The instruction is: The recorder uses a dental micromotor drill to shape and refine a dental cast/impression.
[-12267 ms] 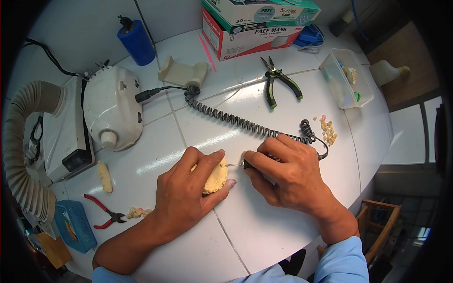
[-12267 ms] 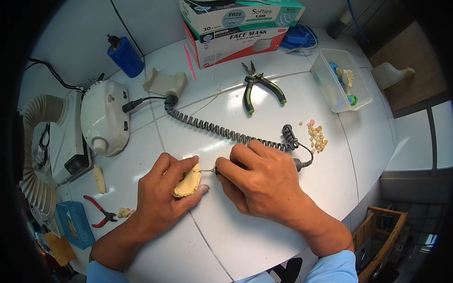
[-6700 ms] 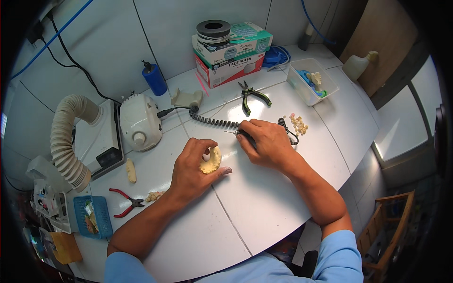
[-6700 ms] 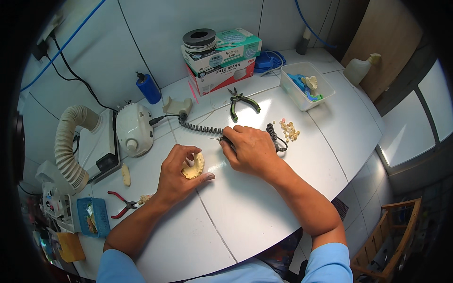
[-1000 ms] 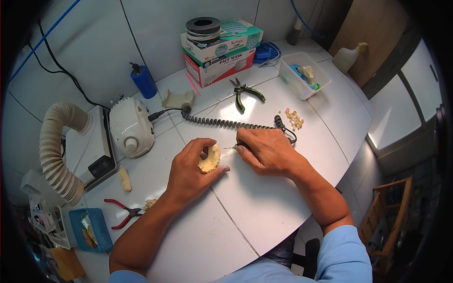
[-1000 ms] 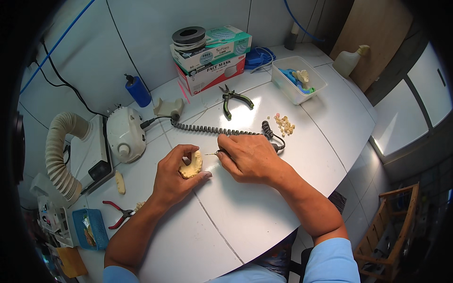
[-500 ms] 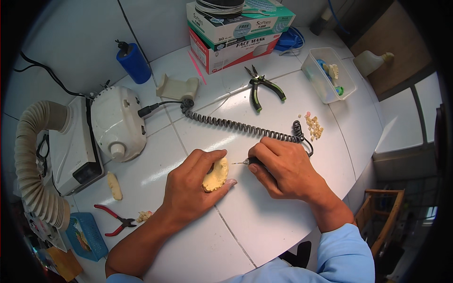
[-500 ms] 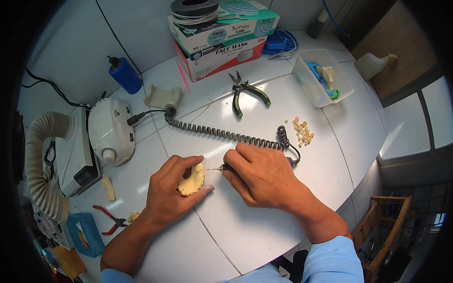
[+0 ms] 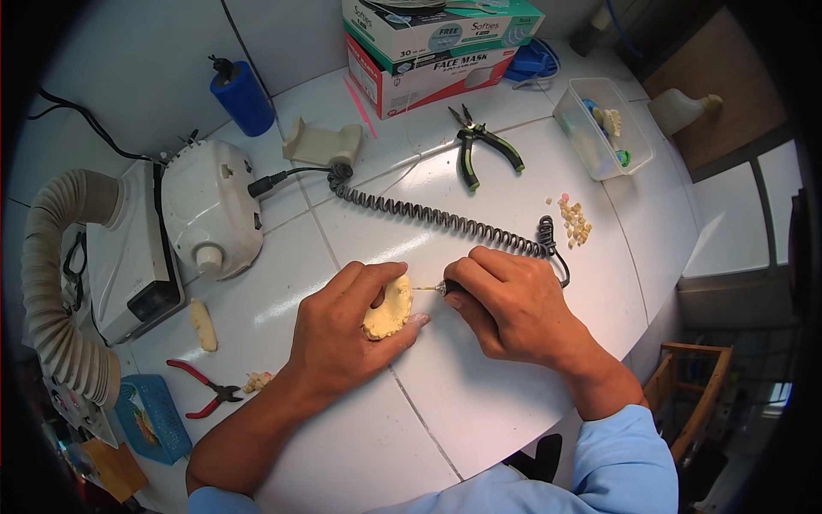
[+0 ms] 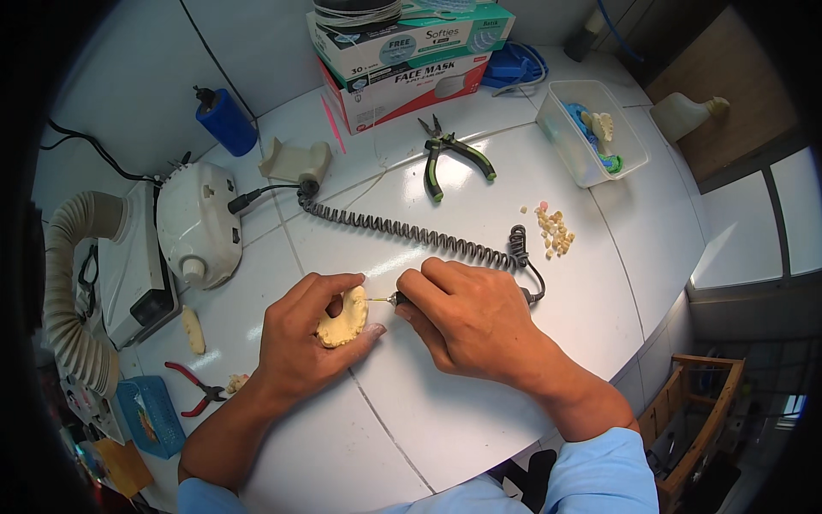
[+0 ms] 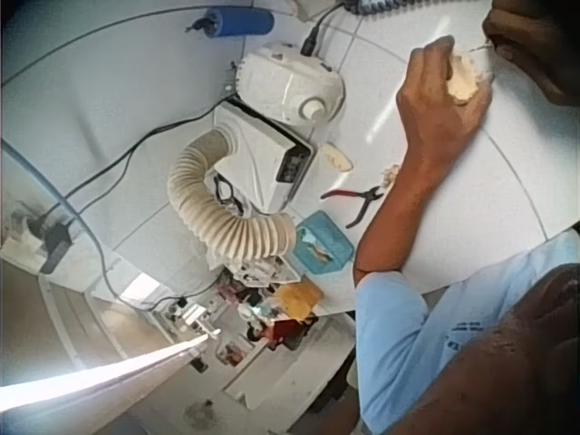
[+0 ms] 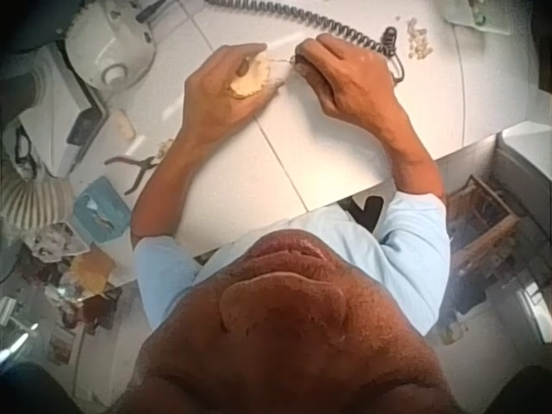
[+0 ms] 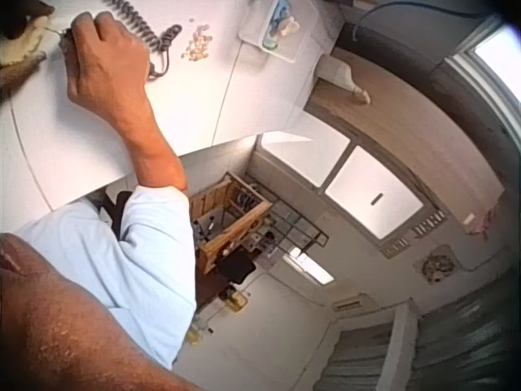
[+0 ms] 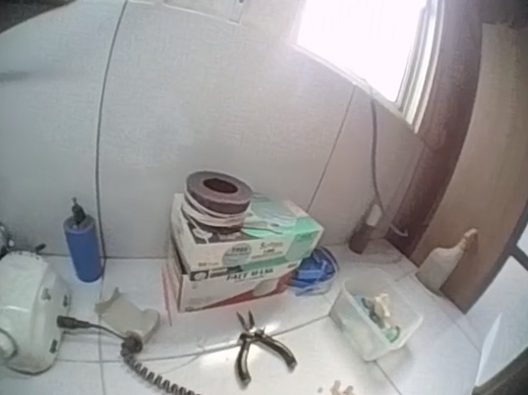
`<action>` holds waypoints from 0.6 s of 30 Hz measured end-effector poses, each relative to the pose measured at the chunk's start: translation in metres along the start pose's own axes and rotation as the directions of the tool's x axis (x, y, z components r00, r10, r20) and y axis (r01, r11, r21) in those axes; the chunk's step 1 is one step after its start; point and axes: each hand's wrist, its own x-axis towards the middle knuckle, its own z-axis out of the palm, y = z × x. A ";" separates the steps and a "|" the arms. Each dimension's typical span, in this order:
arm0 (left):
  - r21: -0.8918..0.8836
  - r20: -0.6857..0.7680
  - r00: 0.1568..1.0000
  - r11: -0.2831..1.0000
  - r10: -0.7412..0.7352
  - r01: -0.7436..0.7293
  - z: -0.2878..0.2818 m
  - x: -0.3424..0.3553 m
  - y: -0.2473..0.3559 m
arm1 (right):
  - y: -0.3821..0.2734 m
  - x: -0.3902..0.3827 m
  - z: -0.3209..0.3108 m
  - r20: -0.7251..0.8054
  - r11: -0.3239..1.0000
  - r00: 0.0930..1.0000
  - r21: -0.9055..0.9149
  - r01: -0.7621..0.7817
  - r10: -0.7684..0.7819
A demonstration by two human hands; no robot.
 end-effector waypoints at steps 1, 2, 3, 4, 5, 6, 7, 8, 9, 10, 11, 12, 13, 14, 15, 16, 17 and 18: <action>-0.002 -0.011 1.000 1.000 0.017 -0.017 0.000 0.001 -0.001 | 0.000 -0.001 0.001 -0.010 1.000 1.000 0.008 -0.004 0.004; -0.004 -0.022 0.999 0.999 0.033 -0.033 0.001 0.001 -0.002 | 0.000 -0.001 0.000 -0.005 1.000 1.000 0.011 -0.006 0.007; -0.005 -0.022 0.999 0.999 0.033 -0.033 0.000 0.002 -0.002 | 0.001 0.002 -0.002 -0.010 1.000 1.000 -0.002 0.016 -0.016; -0.008 -0.022 0.999 0.999 0.033 -0.034 -0.001 0.002 -0.001 | 0.001 0.003 -0.002 -0.015 0.999 0.999 -0.014 0.039 -0.039; -0.012 -0.023 0.999 0.999 0.033 -0.034 -0.001 0.001 0.000 | 0.001 0.001 -0.001 -0.015 0.999 0.999 -0.014 0.038 -0.039; -0.008 -0.029 0.999 0.999 0.038 -0.038 0.000 0.001 -0.001 | 0.002 0.001 0.001 -0.024 0.999 0.999 -0.019 0.048 -0.048; -0.014 -0.029 0.999 0.999 0.034 -0.035 0.001 0.000 -0.002 | 0.002 0.000 0.003 -0.033 0.998 0.998 -0.023 0.057 -0.058; -0.021 -0.029 0.999 0.999 0.030 -0.031 0.002 -0.001 -0.003 | 0.001 0.001 0.003 -0.037 0.998 0.997 -0.027 0.063 -0.064; -0.019 -0.034 0.999 0.999 0.034 -0.034 0.002 -0.001 -0.002 | 0.000 0.001 0.002 -0.040 0.998 0.997 -0.037 0.060 -0.061; -0.020 -0.029 0.999 0.999 0.034 -0.035 0.002 -0.001 -0.002 | -0.001 0.001 0.002 -0.042 0.997 0.997 -0.046 0.057 -0.059; -0.021 -0.024 0.999 0.999 0.035 -0.035 0.001 -0.001 -0.001 | -0.002 0.001 0.002 -0.044 0.997 0.997 -0.050 0.061 -0.063; -0.018 -0.029 0.999 0.999 0.037 -0.037 0.001 -0.002 -0.001 | -0.002 0.001 0.001 -0.034 0.997 0.998 -0.050 0.058 -0.059; -0.011 -0.019 0.999 0.999 0.030 -0.030 0.001 -0.002 -0.001 | -0.002 0.001 0.001 -0.024 0.997 0.998 -0.049 0.054 -0.055; -0.004 -0.008 1.000 1.000 0.023 -0.023 0.000 -0.002 -0.001 | -0.001 0.002 0.002 -0.026 0.997 0.998 -0.051 0.059 -0.060; -0.006 -0.007 1.000 1.000 0.021 -0.022 0.000 -0.002 -0.001 | -0.002 0.001 0.002 -0.028 0.997 0.998 -0.052 0.057 -0.058; -0.002 -0.005 1.000 1.000 0.026 -0.026 -0.001 -0.001 0.000 | -0.003 0.001 0.002 -0.030 0.997 0.998 -0.053 0.054 -0.056; 0.002 -0.002 1.000 1.000 0.031 -0.031 -0.001 0.000 0.000 | -0.004 0.001 0.002 -0.028 0.997 0.998 -0.051 0.052 -0.054; 0.000 0.001 1.000 1.000 0.028 -0.028 -0.001 0.000 0.000 | -0.005 0.001 0.001 -0.025 0.997 0.998 -0.054 0.047 -0.049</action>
